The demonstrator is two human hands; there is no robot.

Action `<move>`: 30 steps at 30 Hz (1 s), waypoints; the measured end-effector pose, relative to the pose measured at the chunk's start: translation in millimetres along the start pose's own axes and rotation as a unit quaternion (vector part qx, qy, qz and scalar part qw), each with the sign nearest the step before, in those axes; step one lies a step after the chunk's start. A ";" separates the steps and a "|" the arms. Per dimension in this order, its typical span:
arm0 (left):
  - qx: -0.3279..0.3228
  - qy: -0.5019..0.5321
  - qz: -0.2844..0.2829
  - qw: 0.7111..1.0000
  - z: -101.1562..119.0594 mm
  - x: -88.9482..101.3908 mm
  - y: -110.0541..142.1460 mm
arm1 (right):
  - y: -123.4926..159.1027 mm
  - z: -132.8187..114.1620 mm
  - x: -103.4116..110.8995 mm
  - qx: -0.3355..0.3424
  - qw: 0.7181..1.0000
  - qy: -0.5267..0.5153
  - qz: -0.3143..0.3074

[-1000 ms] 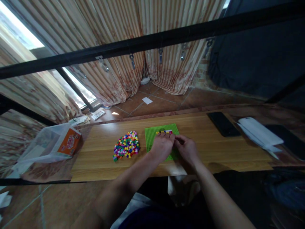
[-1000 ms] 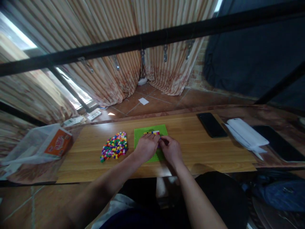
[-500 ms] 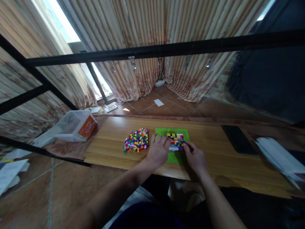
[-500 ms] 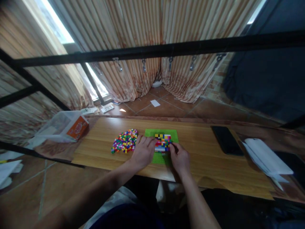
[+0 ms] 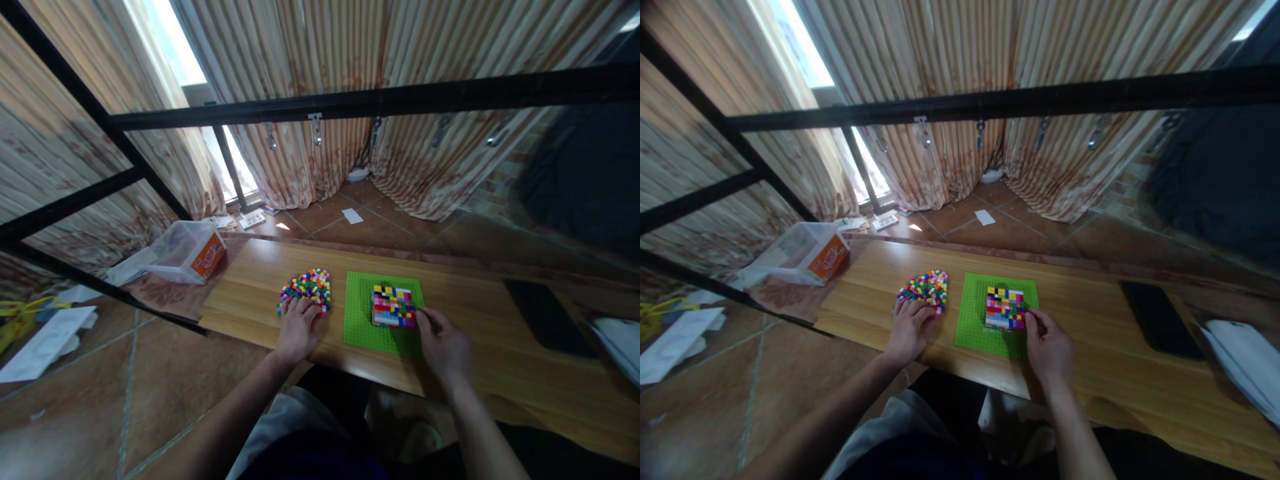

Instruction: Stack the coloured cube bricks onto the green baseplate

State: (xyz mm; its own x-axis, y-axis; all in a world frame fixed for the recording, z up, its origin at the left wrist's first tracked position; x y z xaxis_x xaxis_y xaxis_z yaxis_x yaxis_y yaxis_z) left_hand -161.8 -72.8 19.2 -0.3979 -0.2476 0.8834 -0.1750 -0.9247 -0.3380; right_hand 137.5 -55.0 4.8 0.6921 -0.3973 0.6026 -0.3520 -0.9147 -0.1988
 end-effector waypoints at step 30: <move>0.122 0.300 -0.023 0.946 37.4 -16.6 -26.1 | 0.2 1.6 -0.5 0.019 1.000 -0.010 -0.004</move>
Point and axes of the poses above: each hand's wrist, its own y-axis away from the middle knuckle, its own x-axis out of the back of the hand, z = x × y, the point moved 1 cm from there along -y, towards the middle knuckle, and after that the axes turned 2 degrees about -x, right-handed, at the moved point
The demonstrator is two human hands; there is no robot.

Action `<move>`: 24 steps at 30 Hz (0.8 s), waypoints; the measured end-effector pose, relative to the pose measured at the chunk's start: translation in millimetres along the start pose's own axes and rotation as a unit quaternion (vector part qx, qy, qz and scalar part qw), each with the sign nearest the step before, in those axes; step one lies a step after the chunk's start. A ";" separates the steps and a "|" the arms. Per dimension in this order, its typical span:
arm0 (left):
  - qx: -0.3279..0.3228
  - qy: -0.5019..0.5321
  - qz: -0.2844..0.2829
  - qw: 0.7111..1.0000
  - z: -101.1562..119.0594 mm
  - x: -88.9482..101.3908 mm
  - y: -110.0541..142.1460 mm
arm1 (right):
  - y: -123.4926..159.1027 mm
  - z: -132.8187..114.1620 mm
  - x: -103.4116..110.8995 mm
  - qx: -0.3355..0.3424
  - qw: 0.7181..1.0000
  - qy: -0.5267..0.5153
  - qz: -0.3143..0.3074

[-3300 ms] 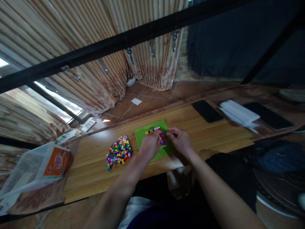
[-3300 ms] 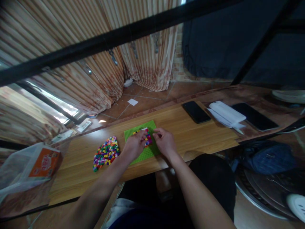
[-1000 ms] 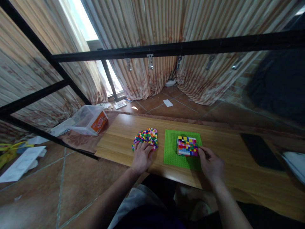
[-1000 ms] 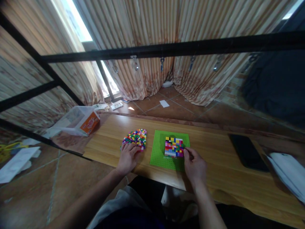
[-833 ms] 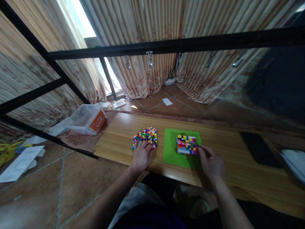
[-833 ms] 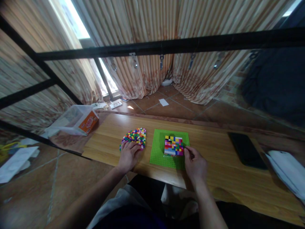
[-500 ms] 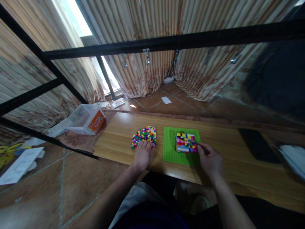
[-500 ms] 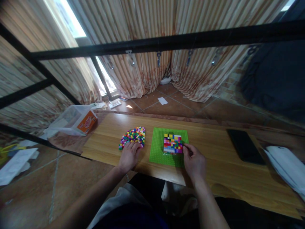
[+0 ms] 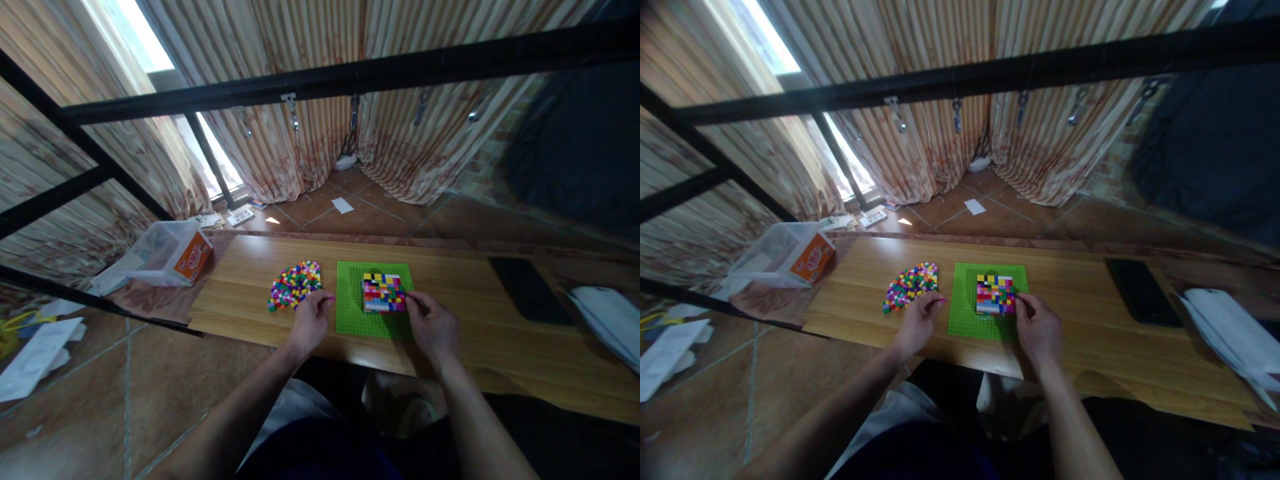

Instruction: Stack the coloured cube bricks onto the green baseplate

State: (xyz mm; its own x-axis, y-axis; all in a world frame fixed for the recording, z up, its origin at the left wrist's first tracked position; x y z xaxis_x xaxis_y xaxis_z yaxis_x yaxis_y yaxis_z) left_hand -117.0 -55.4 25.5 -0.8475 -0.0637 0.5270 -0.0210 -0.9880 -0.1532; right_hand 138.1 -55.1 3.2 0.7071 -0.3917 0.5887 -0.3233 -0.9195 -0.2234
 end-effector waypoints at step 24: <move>0.002 0.156 -0.078 0.985 30.4 -41.6 -17.3 | 0.1 -18.5 6.6 0.034 0.998 -0.033 0.039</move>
Point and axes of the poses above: each hand's wrist, its own y-axis away from the middle knuckle, its own x-axis out of the back of the hand, z = x × y, the point moved 1 cm from there along -y, towards the middle knuckle, and after that the axes turned 2 degrees about -x, right-handed, at the moved point
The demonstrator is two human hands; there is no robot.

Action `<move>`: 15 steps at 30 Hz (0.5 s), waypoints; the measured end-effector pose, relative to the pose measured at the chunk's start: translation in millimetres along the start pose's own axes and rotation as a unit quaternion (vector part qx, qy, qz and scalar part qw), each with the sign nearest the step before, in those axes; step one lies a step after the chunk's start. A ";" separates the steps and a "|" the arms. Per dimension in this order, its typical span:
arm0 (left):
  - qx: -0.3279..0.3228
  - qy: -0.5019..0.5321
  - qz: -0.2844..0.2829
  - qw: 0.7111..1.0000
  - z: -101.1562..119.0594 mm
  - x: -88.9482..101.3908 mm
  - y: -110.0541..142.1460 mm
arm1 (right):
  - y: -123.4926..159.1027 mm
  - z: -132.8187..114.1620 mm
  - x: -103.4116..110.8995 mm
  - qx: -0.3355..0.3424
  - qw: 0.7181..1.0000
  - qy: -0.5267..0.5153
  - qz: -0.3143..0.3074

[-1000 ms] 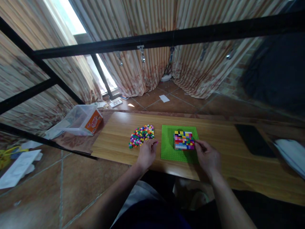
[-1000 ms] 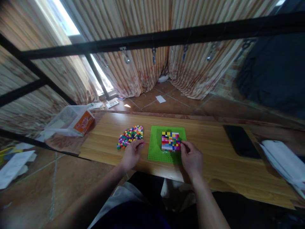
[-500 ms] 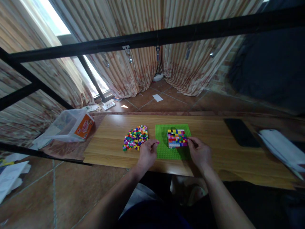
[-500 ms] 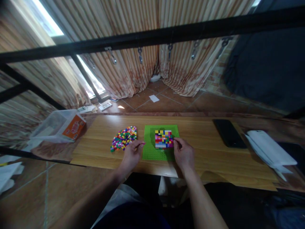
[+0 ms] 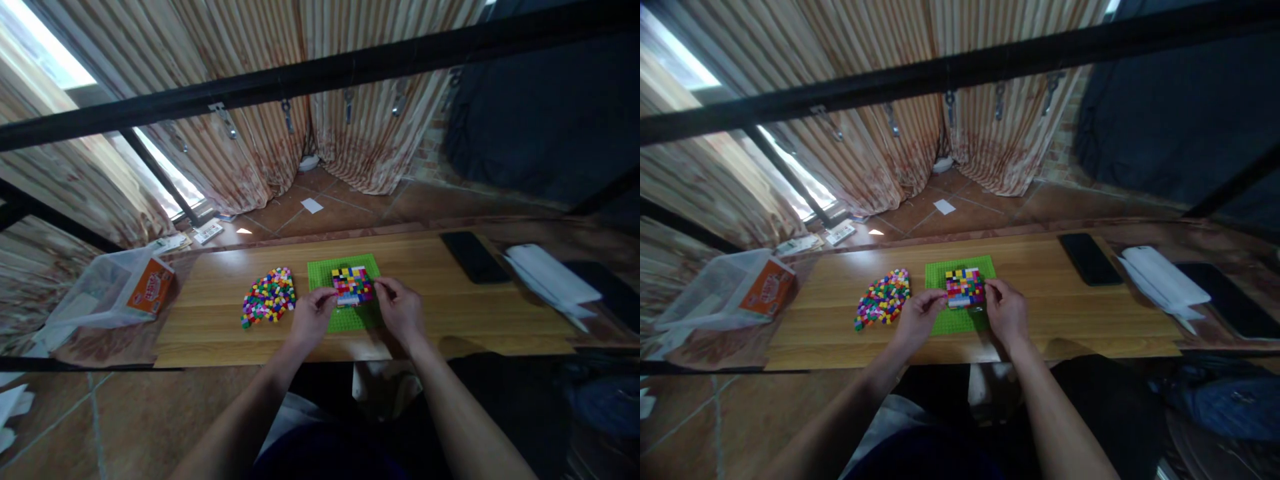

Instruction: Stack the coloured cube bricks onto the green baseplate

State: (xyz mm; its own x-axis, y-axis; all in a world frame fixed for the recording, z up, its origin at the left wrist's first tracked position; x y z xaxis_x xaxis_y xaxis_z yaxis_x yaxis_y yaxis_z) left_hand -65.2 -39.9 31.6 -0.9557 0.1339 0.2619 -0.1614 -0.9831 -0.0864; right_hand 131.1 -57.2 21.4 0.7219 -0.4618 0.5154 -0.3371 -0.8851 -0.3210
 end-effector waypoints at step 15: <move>-0.156 -0.316 -0.059 0.934 25.8 -20.4 -17.6 | -2.9 3.2 -5.6 0.000 1.000 0.009 -0.018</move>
Point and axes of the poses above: each hand's wrist, its own y-axis away from the middle knuckle, its own x-axis out of the back of the hand, z = x × y, the point moved 1 cm from there along -y, towards the middle knuckle, and after that the axes turned 2 degrees about -x, right-handed, at the moved point
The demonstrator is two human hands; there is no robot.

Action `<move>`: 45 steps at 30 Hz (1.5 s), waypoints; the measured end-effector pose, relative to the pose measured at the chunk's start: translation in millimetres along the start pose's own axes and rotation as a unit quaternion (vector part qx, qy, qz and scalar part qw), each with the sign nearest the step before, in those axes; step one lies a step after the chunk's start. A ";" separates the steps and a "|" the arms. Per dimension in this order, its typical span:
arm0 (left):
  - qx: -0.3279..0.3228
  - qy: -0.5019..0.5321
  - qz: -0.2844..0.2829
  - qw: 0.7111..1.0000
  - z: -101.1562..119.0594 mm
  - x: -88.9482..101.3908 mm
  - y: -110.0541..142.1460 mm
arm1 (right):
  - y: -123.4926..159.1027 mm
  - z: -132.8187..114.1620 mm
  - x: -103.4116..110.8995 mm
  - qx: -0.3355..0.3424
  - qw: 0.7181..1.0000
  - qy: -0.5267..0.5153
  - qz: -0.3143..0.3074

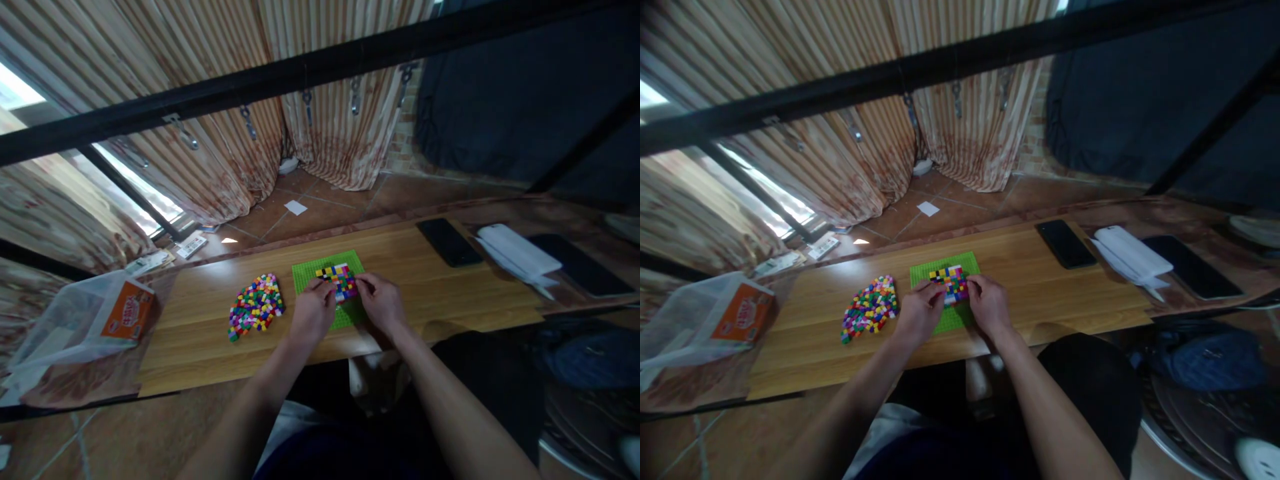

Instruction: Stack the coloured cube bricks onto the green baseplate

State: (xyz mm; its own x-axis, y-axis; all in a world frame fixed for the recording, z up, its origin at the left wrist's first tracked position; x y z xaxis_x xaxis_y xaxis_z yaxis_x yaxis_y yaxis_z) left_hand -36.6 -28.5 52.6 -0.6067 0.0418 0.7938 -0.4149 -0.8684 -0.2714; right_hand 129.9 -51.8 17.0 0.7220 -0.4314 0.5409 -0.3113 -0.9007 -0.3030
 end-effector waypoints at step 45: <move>-0.109 -0.255 -0.182 0.943 30.5 -0.8 -26.8 | -2.7 0.2 -2.7 0.014 1.000 -0.015 -0.013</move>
State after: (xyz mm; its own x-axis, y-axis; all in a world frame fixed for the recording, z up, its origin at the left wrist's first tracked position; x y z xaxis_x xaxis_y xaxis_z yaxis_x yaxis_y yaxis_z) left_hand -4.3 -20.4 75.8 -0.0138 0.0265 0.9996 -0.6961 -0.7179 0.0094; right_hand 128.9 -48.2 16.1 0.7483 -0.4051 0.5253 -0.2748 -0.9100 -0.3103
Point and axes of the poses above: each hand's wrist, its own y-axis away from the middle knuckle, its own x-axis out of the back of the hand, z = x × y, the point moved 1 cm from there along -y, towards the middle knuckle, and after that the axes turned 2 degrees about -x, right-handed, at the moved point
